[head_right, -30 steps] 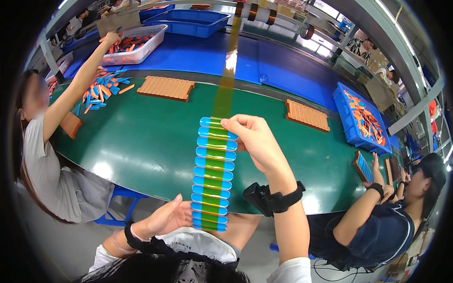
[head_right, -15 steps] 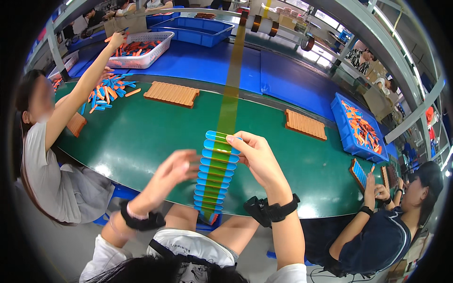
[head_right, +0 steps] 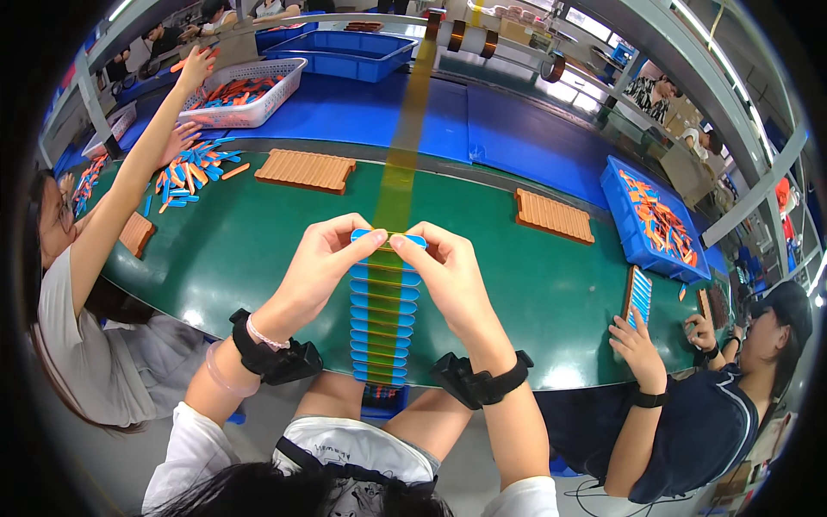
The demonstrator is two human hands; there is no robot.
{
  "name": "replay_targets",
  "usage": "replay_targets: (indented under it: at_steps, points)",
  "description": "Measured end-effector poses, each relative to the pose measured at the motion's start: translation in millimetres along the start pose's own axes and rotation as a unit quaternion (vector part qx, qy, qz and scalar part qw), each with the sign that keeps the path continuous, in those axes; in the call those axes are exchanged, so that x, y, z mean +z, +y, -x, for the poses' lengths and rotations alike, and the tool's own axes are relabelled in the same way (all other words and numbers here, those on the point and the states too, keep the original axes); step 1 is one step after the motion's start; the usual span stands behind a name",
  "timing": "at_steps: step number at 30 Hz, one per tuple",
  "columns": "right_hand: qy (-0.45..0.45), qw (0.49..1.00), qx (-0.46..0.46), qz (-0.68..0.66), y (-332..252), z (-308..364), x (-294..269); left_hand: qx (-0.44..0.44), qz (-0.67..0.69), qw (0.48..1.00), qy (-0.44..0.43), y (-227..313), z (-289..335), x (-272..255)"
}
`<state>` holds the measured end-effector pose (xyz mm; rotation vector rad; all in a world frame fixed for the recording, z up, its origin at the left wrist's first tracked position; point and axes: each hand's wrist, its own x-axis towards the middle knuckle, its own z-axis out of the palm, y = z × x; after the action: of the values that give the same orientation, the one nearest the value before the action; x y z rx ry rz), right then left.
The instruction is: Assembling colorful plastic sticks into a tray or jig on a factory production line.
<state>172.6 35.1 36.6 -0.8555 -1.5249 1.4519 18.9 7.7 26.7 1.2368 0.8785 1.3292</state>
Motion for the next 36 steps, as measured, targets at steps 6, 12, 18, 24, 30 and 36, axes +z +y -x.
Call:
replay_targets:
  at_steps: [6,12,18,24,30,36]
  points:
    - [-0.018,0.999,-0.001,0.041,25.4,50.8,17.3,-0.008,-0.065,0.998,0.011,-17.7,53.0,-3.5]
    - [-0.054,0.992,-0.032,0.109,67.5,121.1,15.5,0.022,-0.162,0.986,-0.031,-57.0,119.1,8.3]
    - [-0.066,0.995,-0.012,0.075,71.3,118.9,12.1,-0.031,-0.145,0.984,-0.098,-53.3,111.6,-2.2]
    - [-0.068,0.996,0.047,0.036,57.3,131.5,4.0,-0.079,-0.092,0.989,-0.084,-55.0,116.4,-16.6]
    - [0.266,0.884,-0.049,0.382,62.4,159.3,-22.9,-0.040,-0.007,0.999,-0.018,-49.0,114.6,-25.5]
    - [0.319,0.827,0.051,0.460,49.0,137.8,-82.0,-0.038,-0.014,0.999,-0.020,-51.1,110.7,-29.0]
